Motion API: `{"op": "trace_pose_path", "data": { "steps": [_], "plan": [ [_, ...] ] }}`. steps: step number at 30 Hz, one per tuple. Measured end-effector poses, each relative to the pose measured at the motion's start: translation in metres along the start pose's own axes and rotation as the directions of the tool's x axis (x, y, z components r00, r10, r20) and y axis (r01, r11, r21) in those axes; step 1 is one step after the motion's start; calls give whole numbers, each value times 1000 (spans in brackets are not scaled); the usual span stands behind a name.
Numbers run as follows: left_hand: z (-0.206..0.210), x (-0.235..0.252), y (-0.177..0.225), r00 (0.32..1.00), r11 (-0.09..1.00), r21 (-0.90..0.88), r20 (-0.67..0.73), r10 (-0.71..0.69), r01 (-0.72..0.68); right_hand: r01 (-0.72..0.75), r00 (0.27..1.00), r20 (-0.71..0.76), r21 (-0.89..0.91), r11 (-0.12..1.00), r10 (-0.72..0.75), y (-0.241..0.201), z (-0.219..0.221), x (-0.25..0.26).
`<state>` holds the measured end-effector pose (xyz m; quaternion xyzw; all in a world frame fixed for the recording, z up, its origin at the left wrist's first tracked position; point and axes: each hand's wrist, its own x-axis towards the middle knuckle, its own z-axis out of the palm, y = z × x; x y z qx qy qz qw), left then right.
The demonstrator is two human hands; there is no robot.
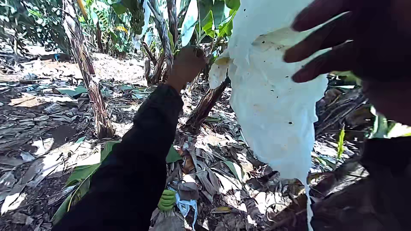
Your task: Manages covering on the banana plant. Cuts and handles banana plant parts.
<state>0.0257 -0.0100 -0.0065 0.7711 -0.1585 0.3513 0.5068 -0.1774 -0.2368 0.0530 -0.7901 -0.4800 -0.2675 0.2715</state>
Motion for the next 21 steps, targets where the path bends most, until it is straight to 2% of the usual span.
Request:
{"op": "trace_pose_path", "data": {
  "steps": [1, 2, 4, 7, 9, 12, 14, 16, 18, 21],
  "plan": [
    [19, 6, -13, 1000, 998, -60, 20, -8, 9, -21, 1000, 23, 111, 994, 18, 5, 22, 20],
    [35, 7, -21, 999, 987, -158, 25, -23, 27, -11, 998, 57, 145, 989, 2, 11, 38, 36],
    [58, 12, -24, 1000, 961, -275, -2, 6, -7, -30, 992, 123, 34, 999, 25, 27, 60, 58],
    [73, 25, -19, 979, 881, -427, -104, 178, -205, -84, 986, 135, -116, 990, 99, 54, 75, 81],
    [89, 31, -8, 965, 830, -496, -79, 250, -255, -121, 983, 116, -178, 977, 142, 74, 71, 89],
    [100, 26, 0, 944, 846, -453, 32, 329, -280, -178, 976, 73, -283, 942, 206, 105, 61, 96],
    [116, 24, -4, 944, 876, -402, 76, 322, -267, -218, 964, 50, -412, 885, 261, 123, 49, 95],
    [131, 7, -13, 967, 929, -332, 132, 220, -166, -277, 937, 39, -522, 807, 347, 136, 35, 89],
    [143, -27, -39, 985, 966, -241, 119, 128, -96, -335, 906, 28, -564, 755, 423, 147, 25, 80],
    [143, -63, -89, 999, 990, -143, 46, -2, 9, -365, 904, 2, -516, 775, 427, 150, 31, 60]
  ]
}}
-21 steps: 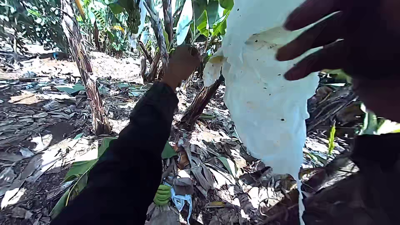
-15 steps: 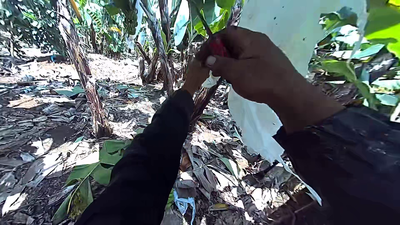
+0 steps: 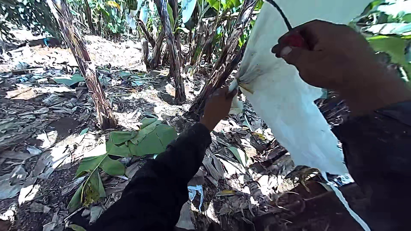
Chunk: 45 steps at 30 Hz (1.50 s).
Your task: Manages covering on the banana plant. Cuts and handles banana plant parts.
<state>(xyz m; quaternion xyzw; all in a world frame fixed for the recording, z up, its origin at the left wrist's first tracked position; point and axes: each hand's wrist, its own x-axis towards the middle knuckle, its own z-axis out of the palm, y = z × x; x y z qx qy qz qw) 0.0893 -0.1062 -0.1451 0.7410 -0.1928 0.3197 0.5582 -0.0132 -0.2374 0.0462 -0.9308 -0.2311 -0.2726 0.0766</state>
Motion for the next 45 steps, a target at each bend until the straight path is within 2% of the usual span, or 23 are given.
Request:
{"op": "trace_pose_path", "data": {
  "steps": [2, 5, 6, 7, 8, 11, 14, 17, 19, 21, 23, 25, 27, 29, 31, 34, 38, 41, 43, 44, 45],
  "plan": [
    [-9, -3, -18, 997, 999, 46, -82, 13, -9, 2, 1000, 21, 58, 998, -3, -8, 11, -17],
    [-34, -14, -9, 979, 976, 199, -163, 123, -89, -9, 993, 121, 80, 997, -1, -25, 32, -29],
    [-52, -29, 14, 991, 963, 266, -111, 71, -39, -25, 988, 151, 66, 998, 14, -30, 41, -29],
    [-79, -47, 55, 991, 946, 306, 47, -129, 108, -40, 983, 182, 46, 998, 31, -35, 50, -28],
    [-90, -60, 71, 986, 939, 317, 55, -160, 135, -51, 977, 209, 22, 998, 45, -40, 57, -26],
    [-87, -66, 49, 999, 941, 339, -28, 24, -13, -36, 968, 245, -67, 997, 52, -52, 79, -13],
    [-72, -27, -1, 974, 900, 405, -79, 213, -164, -15, 961, 271, -158, 987, 58, -49, 98, 1],
    [-90, -11, -12, 987, 873, 464, 22, 160, -152, -93, 941, 293, -259, 961, 170, -54, 105, -6],
    [-106, -4, -20, 989, 852, 507, 12, 146, -131, -124, 935, 289, -273, 954, 204, -53, 110, -20],
    [-104, -7, -22, 974, 829, 529, -24, 227, -180, -135, 932, 292, -268, 954, 214, -50, 114, -22],
    [-83, -20, -21, 932, 808, 522, -63, 356, -274, -147, 930, 296, -245, 958, 218, -47, 119, -13],
    [-65, -29, -24, 907, 824, 464, -96, 411, -325, -153, 929, 295, -245, 957, 224, -44, 124, -9],
    [-72, -24, -38, 946, 891, 382, -107, 304, -243, -163, 930, 288, -228, 960, 227, -39, 124, -21],
    [-84, -16, -51, 953, 925, 329, -164, 256, -192, -158, 930, 293, -232, 960, 224, -38, 123, -36],
    [-80, -18, -47, 931, 914, 340, -204, 303, -223, -145, 934, 291, -216, 965, 206, -39, 123, -34],
    [-48, -42, -29, 907, 897, 306, -178, 382, -318, -152, 933, 290, -214, 965, 212, -31, 127, -24],
    [-70, -47, -58, 968, 970, 203, -186, 171, -133, -157, 917, 341, -166, 974, 206, -21, 129, -57],
    [-60, -68, -42, 964, 962, 235, -191, 187, -140, -162, 918, 343, -137, 977, 201, -20, 136, -57],
    [-46, -94, -18, 991, 962, 259, -77, 112, -89, -167, 918, 338, -144, 975, 207, -15, 142, -52],
    [-46, -94, -19, 994, 974, 214, -70, 86, -69, -171, 916, 344, -138, 976, 209, -12, 142, -54],
    [-50, -87, -34, 990, 987, 152, -120, 68, -49, -171, 916, 347, -117, 978, 202, -9, 141, -61]
  ]
}}
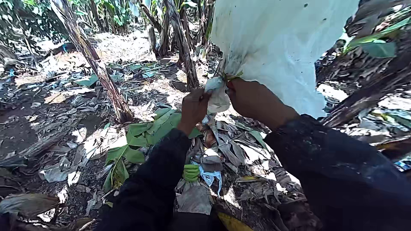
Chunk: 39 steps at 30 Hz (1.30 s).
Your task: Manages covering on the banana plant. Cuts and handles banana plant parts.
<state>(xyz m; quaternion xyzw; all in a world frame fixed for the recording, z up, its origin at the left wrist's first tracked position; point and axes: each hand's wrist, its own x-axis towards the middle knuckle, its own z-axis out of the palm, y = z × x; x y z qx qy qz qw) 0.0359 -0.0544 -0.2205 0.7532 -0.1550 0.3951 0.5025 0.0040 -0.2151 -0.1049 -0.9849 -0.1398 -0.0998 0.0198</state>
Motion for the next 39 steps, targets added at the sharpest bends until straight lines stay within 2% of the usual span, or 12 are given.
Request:
{"op": "trace_pose_path", "data": {
  "steps": [3, 8, 12, 14, 18, 20, 25, 27, 29, 34, 36, 39],
  "plan": [
    [-15, 14, -37, 991, 994, -72, -98, -94, 87, 26, 1000, 16, 19, 999, -26, 7, 10, -25],
    [17, -32, 6, 997, 997, -27, -37, 65, -66, 33, 999, 3, 40, 999, -33, 8, 19, -2],
    [-15, -24, -30, 972, 961, -199, -97, -214, 192, 66, 998, -8, 81, 994, -66, 25, 32, -28],
    [-31, -23, -37, 953, 950, -212, -153, -262, 228, 73, 997, 18, 90, 993, -75, 19, 29, -40],
    [14, -85, 0, 993, 991, -76, -42, -115, 111, 47, 999, 16, 92, 995, -49, 13, 33, -7],
    [26, -108, 2, 989, 983, -116, -4, -147, 145, 66, 998, 4, 79, 995, -67, 21, 42, 1],
    [-62, -109, -58, 901, 914, 2, -170, -398, 405, 53, 998, -58, 232, 971, -41, 85, 68, -32],
    [-81, -129, -67, 913, 909, 100, -96, -396, 405, 62, 991, -130, 316, 947, -21, 98, 81, -46],
    [-77, -161, -60, 898, 888, 210, 76, -433, 410, 76, 981, -195, 426, 902, 9, 90, 87, -59],
    [-46, -235, -79, 756, 867, 313, 431, -493, 387, 90, 973, -222, 604, 791, 59, 75, 102, -65],
    [-43, -257, -94, 614, 785, 440, 491, -617, 436, 62, 974, -210, 610, 790, 86, 78, 109, -68],
    [-50, -278, -124, 420, 616, 611, 452, -787, 497, 51, 976, -199, 606, 794, 89, 84, 116, -82]
  ]
}}
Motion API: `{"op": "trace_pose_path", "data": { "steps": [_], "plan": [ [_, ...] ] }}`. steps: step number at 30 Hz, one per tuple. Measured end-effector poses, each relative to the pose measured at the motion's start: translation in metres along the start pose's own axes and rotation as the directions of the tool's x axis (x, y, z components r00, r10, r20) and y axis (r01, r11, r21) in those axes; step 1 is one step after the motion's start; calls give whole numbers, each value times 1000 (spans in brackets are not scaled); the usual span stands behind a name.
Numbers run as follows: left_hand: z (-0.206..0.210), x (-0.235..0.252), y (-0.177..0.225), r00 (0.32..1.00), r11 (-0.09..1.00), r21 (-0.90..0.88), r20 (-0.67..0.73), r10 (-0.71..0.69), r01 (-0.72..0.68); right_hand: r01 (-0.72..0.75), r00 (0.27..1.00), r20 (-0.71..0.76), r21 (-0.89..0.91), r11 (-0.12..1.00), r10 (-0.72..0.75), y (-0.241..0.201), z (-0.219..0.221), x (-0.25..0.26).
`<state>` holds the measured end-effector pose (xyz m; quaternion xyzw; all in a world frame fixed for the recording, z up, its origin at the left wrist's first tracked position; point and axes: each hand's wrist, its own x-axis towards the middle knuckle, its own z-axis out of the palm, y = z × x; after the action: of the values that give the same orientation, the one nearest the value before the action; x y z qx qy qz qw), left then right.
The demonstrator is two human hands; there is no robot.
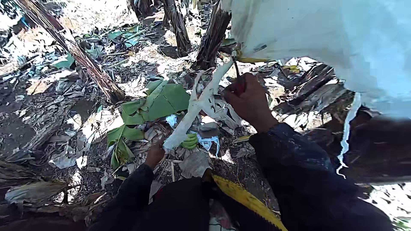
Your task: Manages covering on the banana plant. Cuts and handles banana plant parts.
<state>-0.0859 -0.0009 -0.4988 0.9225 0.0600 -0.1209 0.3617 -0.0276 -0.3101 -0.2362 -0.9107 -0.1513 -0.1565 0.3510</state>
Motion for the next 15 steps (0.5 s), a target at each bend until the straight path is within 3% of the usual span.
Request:
{"op": "trace_pose_path", "data": {
  "steps": [2, 5, 7, 10, 13, 15],
  "plan": [
    [-9, 10, -14, 993, 998, 23, 97, -65, 63, -17, 1000, 9, 30, 999, 16, -1, 1, -11],
    [-36, 25, -7, 959, 999, 34, 283, -12, 2, -23, 1000, -5, 117, 993, 24, 5, 15, -27],
    [-61, 31, 11, 956, 997, -13, 284, 74, -73, -15, 1000, -22, 194, 981, 20, 3, 25, -35],
    [-94, 35, 45, 927, 932, -271, 223, 302, -239, -46, 998, -40, 244, 969, 57, -6, 30, -45],
    [-101, 27, 105, 803, 729, -554, 169, 571, -402, -91, 994, -41, 274, 957, 106, -12, 31, -52],
    [-87, 15, 145, 701, 655, -599, 208, 682, -461, -107, 992, -38, 270, 957, 122, -15, 32, -57]
  ]
}}
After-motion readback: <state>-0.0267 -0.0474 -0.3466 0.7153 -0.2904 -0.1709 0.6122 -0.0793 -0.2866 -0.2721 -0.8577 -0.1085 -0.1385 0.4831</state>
